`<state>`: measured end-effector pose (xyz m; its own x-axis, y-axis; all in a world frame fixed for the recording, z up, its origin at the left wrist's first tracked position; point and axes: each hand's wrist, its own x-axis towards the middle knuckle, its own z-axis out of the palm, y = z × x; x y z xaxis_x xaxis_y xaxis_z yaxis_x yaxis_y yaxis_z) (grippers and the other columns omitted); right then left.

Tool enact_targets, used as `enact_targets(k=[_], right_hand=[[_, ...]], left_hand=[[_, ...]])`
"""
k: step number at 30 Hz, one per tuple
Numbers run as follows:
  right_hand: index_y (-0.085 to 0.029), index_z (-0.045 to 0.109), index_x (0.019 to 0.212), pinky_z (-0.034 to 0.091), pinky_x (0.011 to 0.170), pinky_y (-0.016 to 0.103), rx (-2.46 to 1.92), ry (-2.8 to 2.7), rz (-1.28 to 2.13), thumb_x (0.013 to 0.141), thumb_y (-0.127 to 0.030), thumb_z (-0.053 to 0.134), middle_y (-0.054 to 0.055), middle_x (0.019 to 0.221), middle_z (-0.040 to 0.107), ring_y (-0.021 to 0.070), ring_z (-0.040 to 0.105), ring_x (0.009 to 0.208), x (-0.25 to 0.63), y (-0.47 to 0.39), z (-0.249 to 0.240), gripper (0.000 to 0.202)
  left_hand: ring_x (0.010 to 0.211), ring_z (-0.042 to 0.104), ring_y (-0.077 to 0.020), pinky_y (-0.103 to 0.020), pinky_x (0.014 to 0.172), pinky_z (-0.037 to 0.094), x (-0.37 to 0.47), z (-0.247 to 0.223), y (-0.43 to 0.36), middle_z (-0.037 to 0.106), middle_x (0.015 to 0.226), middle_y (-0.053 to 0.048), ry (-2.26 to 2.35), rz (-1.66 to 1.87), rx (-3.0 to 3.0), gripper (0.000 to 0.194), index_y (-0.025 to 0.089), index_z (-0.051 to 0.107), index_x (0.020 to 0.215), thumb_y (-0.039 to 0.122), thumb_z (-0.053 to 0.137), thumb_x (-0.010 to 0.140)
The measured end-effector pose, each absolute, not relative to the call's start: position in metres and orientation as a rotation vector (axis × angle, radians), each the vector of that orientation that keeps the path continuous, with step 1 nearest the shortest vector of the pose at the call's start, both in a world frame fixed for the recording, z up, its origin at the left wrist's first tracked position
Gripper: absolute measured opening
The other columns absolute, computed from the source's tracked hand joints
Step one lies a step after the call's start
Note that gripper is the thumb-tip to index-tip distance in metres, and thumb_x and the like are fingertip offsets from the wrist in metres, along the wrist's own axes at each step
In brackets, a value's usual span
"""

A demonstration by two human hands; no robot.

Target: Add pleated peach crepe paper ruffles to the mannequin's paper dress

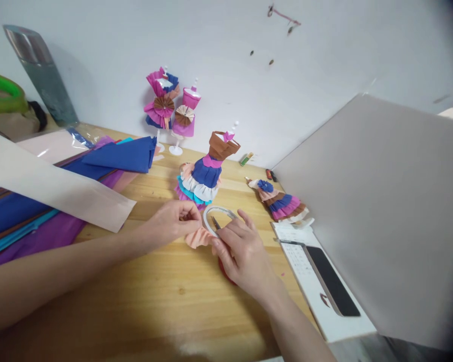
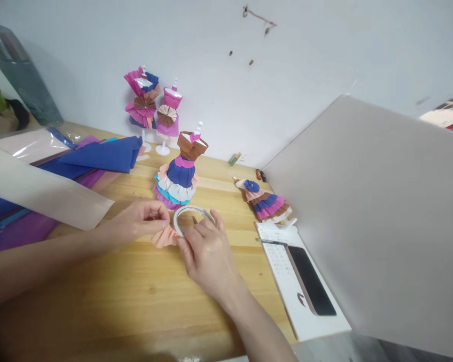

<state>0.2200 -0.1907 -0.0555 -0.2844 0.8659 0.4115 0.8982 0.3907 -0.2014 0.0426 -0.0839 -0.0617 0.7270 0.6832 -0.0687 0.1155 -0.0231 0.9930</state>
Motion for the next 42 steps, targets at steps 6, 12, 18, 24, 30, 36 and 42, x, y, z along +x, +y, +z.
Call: enact_targets(k=[6, 12, 18, 24, 30, 36, 42], right_hand=[[-0.02, 0.06, 0.08, 0.035, 0.101, 0.047, -1.524, -2.203, 0.016, 0.098, -0.023, 0.043, 0.003, 0.069, 0.065, 0.0171, 0.057, 0.069, 0.222, -0.19, -0.055, 0.025], [-0.02, 0.062, 0.087, 0.037, 0.098, 0.047, -1.567, -2.196, 0.006, 0.098, -0.024, 0.043, 0.001, 0.065, 0.063, 0.0175, 0.055, 0.064, 0.222, -0.186, -0.051, 0.022], [-0.02, 0.061, 0.083, 0.037, 0.098, 0.047, -1.573, -2.219, -0.006, 0.098, -0.024, 0.043, 0.001, 0.064, 0.062, 0.0182, 0.055, 0.065, 0.221, -0.185, -0.05, 0.024], [-0.019, 0.06, 0.075, 0.036, 0.099, 0.048, -1.601, -2.237, 0.043, 0.097, -0.023, 0.043, 0.003, 0.065, 0.063, 0.0184, 0.056, 0.067, 0.222, -0.182, -0.05, 0.027], [-0.02, 0.06, 0.073, 0.033, 0.104, 0.049, -1.659, -2.183, 0.118, 0.097, -0.026, 0.043, 0.004, 0.069, 0.066, 0.0175, 0.057, 0.068, 0.221, -0.179, -0.051, 0.03], [-0.02, 0.054, 0.066, 0.03, 0.106, 0.05, -1.626, -2.1, 0.323, 0.098, -0.032, 0.041, -0.002, 0.057, 0.056, 0.0144, 0.05, 0.059, 0.222, -0.178, -0.049, 0.037], [-0.018, 0.064, 0.074, 0.044, 0.066, 0.03, -1.432, -1.74, 0.953, 0.094, -0.073, 0.024, 0.003, 0.066, 0.059, 0.0171, 0.053, 0.064, 0.237, -0.174, -0.064, 0.071]], left_hand=[[0.079, 0.063, -0.0146, -0.025, 0.071, 0.047, 0.039, -0.068, -0.076, 0.069, 0.085, -0.002, 0.579, 0.589, 1.702, 0.02, 0.017, 0.066, 0.095, 0.022, 0.057, 0.078], [0.071, 0.057, -0.0137, -0.026, 0.068, 0.043, 0.038, -0.065, -0.065, 0.064, 0.074, -0.002, 0.621, 0.484, 1.728, 0.028, 0.013, 0.067, 0.087, 0.035, 0.05, 0.086], [0.064, 0.047, -0.012, -0.026, 0.062, 0.036, 0.037, -0.068, -0.063, 0.056, 0.067, 0.0, 0.605, 0.378, 1.557, 0.039, 0.015, 0.063, 0.074, 0.05, 0.052, 0.084], [0.067, 0.051, -0.0125, -0.025, 0.064, 0.038, 0.036, -0.069, -0.059, 0.06, 0.068, 0.001, 0.57, 0.321, 1.556, 0.03, 0.015, 0.06, 0.071, 0.045, 0.066, 0.075], [0.064, 0.051, -0.0109, -0.023, 0.06, 0.037, 0.04, -0.072, -0.059, 0.057, 0.066, 0.002, 0.6, 0.325, 1.555, 0.027, 0.016, 0.057, 0.072, 0.04, 0.067, 0.067], [0.066, 0.052, -0.0117, -0.023, 0.06, 0.038, 0.04, -0.073, -0.058, 0.058, 0.068, 0.002, 0.6, 0.366, 1.554, 0.022, 0.017, 0.056, 0.069, 0.035, 0.067, 0.064], [0.055, 0.05, -0.0095, -0.021, 0.054, 0.037, 0.035, -0.059, -0.054, 0.055, 0.056, 0.004, 0.609, 0.318, 1.531, 0.012, 0.017, 0.056, 0.062, 0.025, 0.064, 0.063]])
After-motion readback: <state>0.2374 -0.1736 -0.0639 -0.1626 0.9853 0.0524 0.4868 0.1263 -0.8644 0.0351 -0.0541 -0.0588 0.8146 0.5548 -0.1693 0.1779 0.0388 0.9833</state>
